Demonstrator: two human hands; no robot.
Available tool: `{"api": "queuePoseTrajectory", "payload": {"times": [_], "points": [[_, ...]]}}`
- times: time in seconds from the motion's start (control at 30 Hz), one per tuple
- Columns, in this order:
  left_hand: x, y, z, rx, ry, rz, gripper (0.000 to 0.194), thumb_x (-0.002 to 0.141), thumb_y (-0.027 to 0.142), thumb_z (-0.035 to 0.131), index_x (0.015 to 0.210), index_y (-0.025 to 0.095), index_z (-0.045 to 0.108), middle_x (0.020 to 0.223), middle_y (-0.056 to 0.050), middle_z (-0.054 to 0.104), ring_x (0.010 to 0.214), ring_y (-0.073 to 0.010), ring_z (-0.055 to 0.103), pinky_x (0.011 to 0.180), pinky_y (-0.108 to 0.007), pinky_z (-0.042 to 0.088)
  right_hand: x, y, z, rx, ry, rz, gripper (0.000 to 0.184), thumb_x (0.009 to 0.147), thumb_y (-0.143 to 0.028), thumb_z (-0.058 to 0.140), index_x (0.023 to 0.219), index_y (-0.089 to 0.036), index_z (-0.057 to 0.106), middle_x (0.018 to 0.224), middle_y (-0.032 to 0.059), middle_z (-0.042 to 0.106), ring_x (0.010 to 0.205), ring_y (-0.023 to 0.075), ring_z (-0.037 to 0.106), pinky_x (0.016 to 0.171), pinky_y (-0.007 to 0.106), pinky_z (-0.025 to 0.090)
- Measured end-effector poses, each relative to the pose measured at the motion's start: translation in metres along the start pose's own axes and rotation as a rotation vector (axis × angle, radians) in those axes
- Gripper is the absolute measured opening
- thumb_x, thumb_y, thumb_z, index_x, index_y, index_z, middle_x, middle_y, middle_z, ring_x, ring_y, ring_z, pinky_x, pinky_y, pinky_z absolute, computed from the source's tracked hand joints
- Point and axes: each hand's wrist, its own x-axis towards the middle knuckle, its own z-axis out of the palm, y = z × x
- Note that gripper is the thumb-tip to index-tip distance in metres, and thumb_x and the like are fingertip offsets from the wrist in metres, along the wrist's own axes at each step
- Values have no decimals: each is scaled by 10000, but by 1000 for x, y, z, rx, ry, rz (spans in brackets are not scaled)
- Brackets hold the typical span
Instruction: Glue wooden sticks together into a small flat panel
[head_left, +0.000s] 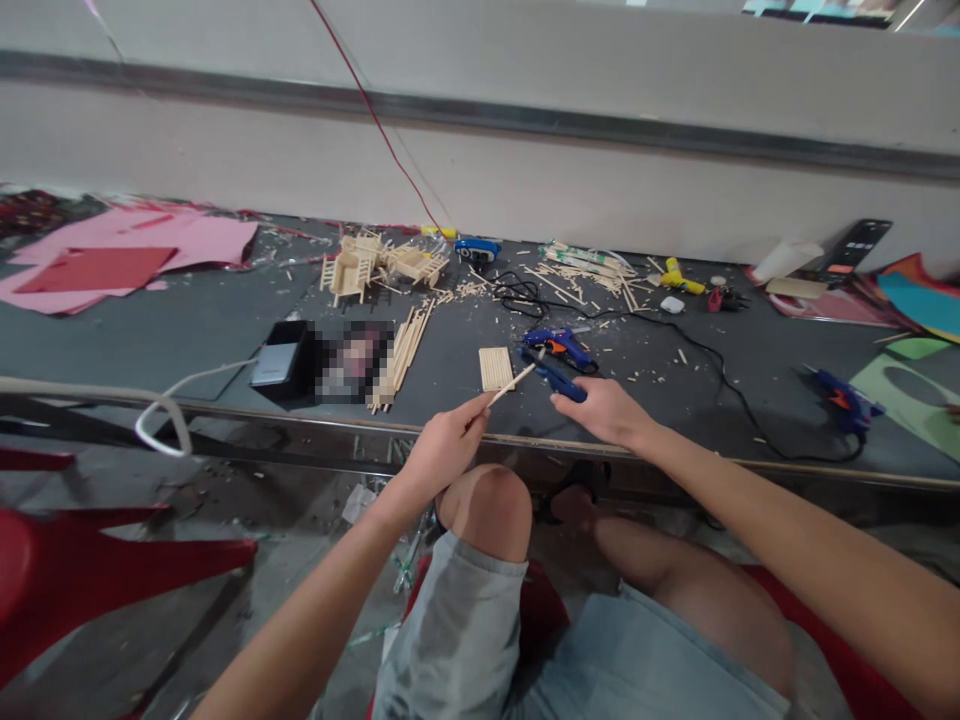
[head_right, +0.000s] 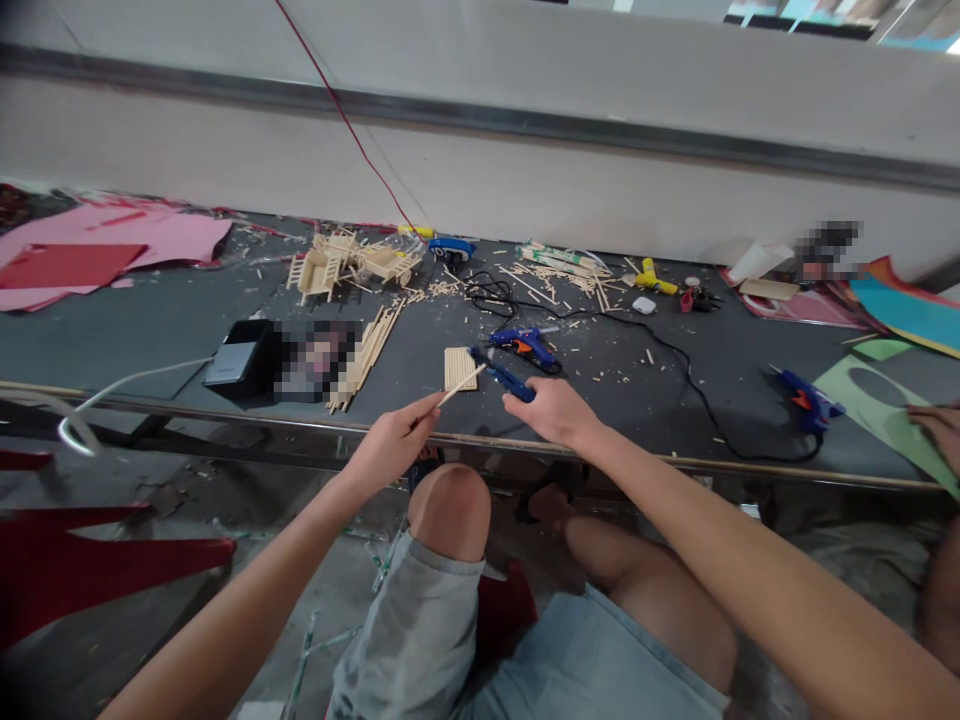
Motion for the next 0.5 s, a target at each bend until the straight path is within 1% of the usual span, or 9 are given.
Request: {"api": "queuePoseTrajectory", "payload": {"times": [0.1,0.2,0.27,0.3,0.37,0.43,0.5], "points": [[4,-5,0,-135,46,-39,346,875,360,430,1121,244,644,782,-16,697,673,-169,615,586,-237,430,5,6,-2,6,60,60,411,771,-595,477,667,-212,584,602,26,607,590,193,571,555,276,360],[7,-5,-1,-397,40,-160,291,873,396,445,991,207,632,683,-5,668,572,-133,557,515,-217,405,7,11,-6,29,53,100,433,759,-623,488,686,-207,584,587,34,620,563,194,585,554,284,382],[11,-3,-3,-587,67,-237,254,867,411,471,879,197,608,680,-5,667,545,-105,522,493,-197,396,6,11,-8,95,41,122,438,758,-627,497,718,-202,589,610,41,639,569,193,600,559,286,404],[13,-1,-4,-688,104,-259,237,853,406,506,838,190,600,725,-12,679,555,-92,520,501,-189,405,5,10,-8,142,29,137,434,758,-623,505,736,-199,593,634,44,650,581,191,609,565,287,418],[17,3,-6,-908,217,-269,192,805,366,598,797,175,600,808,-17,686,587,-69,536,549,-180,448,0,6,-7,258,0,167,414,761,-600,524,777,-194,603,697,48,672,614,186,628,588,287,445],[22,6,-8,-1120,342,-251,157,743,298,679,776,166,601,785,4,667,636,-63,581,650,-197,506,-6,0,-4,380,-29,179,388,769,-571,538,821,-193,608,763,51,685,656,180,643,616,284,466],[26,8,-7,-1251,438,-224,166,701,251,720,767,162,597,733,21,651,687,-74,626,746,-233,534,-11,-6,0,480,-59,180,380,770,-556,550,860,-192,609,808,54,690,690,177,650,634,281,480]]}}
